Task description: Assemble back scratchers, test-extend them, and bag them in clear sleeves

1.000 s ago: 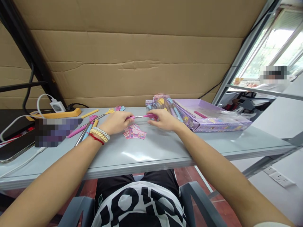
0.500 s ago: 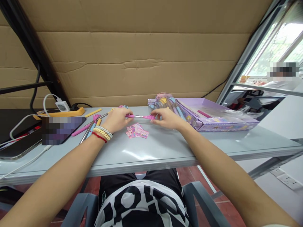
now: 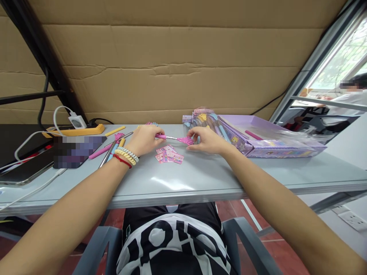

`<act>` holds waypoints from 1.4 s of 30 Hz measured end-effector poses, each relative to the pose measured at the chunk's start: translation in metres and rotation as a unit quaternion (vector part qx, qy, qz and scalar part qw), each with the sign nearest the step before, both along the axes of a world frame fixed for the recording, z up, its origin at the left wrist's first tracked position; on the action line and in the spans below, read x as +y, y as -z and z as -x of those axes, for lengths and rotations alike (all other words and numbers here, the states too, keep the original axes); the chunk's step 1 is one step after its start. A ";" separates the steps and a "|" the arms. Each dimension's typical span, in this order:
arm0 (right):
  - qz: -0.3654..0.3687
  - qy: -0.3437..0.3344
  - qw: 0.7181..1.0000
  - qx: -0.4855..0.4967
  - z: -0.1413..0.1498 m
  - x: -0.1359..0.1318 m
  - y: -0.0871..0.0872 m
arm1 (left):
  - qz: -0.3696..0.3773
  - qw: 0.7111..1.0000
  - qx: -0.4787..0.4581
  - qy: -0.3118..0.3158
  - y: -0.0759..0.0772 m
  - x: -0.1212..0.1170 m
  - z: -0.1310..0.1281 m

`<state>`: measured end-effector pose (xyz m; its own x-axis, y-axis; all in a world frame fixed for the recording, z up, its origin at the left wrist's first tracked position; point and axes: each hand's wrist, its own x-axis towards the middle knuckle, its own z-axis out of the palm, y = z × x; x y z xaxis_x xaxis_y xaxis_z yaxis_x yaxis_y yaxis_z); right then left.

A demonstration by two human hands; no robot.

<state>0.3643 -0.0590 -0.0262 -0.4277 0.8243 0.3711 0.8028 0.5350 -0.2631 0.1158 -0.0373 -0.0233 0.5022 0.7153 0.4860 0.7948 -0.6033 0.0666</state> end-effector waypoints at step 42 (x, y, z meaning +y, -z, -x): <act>0.017 -0.061 0.994 0.095 0.011 -0.019 0.018 | 0.137 0.990 0.004 0.044 0.009 0.008 0.030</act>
